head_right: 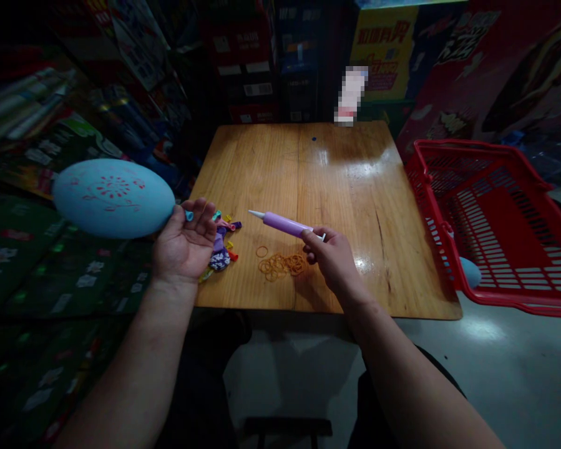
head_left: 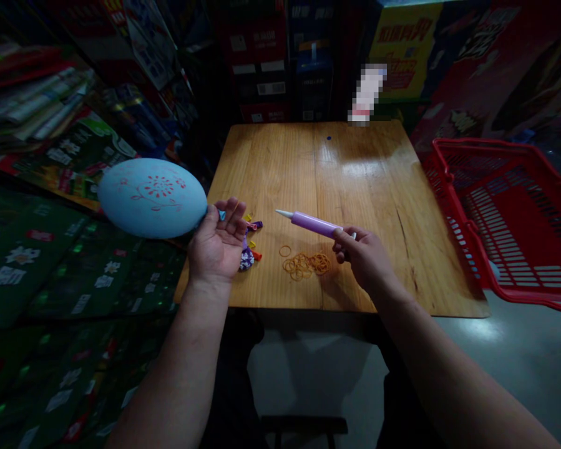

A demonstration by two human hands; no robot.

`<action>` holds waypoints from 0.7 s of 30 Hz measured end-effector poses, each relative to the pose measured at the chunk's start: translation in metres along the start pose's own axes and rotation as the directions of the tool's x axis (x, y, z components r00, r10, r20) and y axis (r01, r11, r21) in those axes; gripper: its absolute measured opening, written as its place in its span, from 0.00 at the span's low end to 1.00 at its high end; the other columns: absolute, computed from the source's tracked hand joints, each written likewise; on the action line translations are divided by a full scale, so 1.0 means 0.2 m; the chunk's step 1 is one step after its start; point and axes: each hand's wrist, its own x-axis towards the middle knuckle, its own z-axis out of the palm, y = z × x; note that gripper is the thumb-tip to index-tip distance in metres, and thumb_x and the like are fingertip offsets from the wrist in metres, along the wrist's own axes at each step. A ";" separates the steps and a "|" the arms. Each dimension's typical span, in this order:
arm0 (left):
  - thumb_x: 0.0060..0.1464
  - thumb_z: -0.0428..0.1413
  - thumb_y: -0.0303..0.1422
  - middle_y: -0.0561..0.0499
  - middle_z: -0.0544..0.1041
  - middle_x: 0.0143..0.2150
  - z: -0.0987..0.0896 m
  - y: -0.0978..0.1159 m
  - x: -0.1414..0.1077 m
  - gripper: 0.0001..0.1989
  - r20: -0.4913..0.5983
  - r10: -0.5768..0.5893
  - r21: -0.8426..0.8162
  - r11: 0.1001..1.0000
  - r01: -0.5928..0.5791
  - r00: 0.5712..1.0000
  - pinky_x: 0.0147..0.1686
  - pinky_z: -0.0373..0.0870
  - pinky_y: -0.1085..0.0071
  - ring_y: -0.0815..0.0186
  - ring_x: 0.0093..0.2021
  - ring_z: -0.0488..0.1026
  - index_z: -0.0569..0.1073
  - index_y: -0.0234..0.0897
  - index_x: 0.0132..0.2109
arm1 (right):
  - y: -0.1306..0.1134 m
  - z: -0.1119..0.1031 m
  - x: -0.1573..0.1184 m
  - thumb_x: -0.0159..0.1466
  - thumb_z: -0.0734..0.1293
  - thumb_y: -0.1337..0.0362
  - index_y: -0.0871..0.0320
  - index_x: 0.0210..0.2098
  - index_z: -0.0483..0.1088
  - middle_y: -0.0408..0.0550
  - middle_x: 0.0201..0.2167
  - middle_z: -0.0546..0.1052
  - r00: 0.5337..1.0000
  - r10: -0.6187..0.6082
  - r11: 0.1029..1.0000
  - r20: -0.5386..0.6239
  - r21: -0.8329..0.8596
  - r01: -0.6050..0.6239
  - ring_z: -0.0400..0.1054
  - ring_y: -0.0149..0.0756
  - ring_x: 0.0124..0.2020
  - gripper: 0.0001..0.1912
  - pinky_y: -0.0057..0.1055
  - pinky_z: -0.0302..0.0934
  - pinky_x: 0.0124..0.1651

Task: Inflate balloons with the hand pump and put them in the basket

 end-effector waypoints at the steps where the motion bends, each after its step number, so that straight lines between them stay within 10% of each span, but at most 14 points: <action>1: 0.65 0.55 0.38 0.50 0.83 0.47 -0.01 0.01 0.00 0.08 -0.002 -0.003 0.004 1.000 0.003 1.000 0.39 0.77 0.76 0.66 0.48 0.80 0.75 0.39 0.42 | 0.00 0.02 0.00 0.59 0.73 0.51 0.60 0.32 0.73 0.44 0.23 0.73 1.000 -0.017 0.998 -0.025 -0.066 0.015 0.64 0.27 0.21 0.17 0.26 0.58 0.23; 10: 0.67 0.53 0.35 0.49 0.83 0.45 -0.03 0.02 -0.03 0.08 0.007 -0.081 -0.023 0.996 0.081 0.997 0.36 0.76 0.77 0.67 0.45 0.81 0.75 0.38 0.41 | 0.06 0.31 -0.07 0.64 0.67 0.53 0.59 0.44 0.77 0.49 0.28 0.79 0.953 -0.302 0.723 -0.009 -0.654 0.223 0.71 0.36 0.27 0.17 0.32 0.61 0.30; 21: 0.65 0.56 0.36 0.48 0.82 0.47 -0.08 0.06 -0.04 0.07 0.052 -0.131 0.001 0.991 0.131 0.990 0.39 0.76 0.76 0.67 0.46 0.81 0.74 0.37 0.42 | 0.20 0.55 -0.15 0.67 0.65 0.59 0.58 0.52 0.72 0.54 0.39 0.80 0.918 -0.250 0.470 0.308 -0.790 0.393 0.74 0.43 0.37 0.17 0.36 0.62 0.38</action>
